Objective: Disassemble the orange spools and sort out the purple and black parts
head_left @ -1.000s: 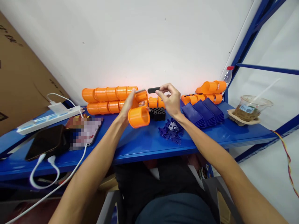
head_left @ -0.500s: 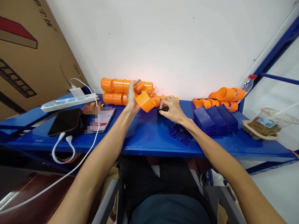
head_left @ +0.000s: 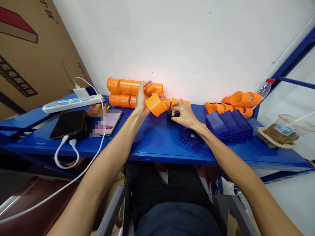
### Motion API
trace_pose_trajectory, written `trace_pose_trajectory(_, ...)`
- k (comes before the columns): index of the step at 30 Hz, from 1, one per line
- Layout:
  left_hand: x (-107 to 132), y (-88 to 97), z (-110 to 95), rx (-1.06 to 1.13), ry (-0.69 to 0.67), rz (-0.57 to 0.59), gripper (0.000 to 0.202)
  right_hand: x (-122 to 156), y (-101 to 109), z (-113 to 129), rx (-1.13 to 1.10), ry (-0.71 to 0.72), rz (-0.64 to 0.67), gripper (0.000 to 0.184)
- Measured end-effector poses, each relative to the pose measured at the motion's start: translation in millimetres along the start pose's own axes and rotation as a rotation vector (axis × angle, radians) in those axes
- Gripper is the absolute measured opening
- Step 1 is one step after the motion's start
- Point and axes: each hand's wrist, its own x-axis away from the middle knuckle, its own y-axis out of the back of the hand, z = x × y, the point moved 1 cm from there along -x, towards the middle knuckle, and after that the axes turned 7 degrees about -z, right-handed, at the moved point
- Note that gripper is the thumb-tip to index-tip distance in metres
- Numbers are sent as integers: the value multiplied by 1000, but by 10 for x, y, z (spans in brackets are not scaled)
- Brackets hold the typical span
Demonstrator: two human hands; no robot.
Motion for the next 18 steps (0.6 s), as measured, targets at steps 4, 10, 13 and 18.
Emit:
trace_pose_trajectory(4,11,-12,13,31,-39,-3,43,1,5,8,10,3,13,9)
trace_pose_trajectory(10,29,-33,10,15,-47,-51,41,-3,1,-4,14,6,26,8)
trace_pose_trajectory(13,40,-42,7,22,-44,-63,39,0,7,-1,25,8,34,8)
trace_pose_trajectory(18,47,-38,12,22,-45,-54,40,0,21,5,67,0,66,6)
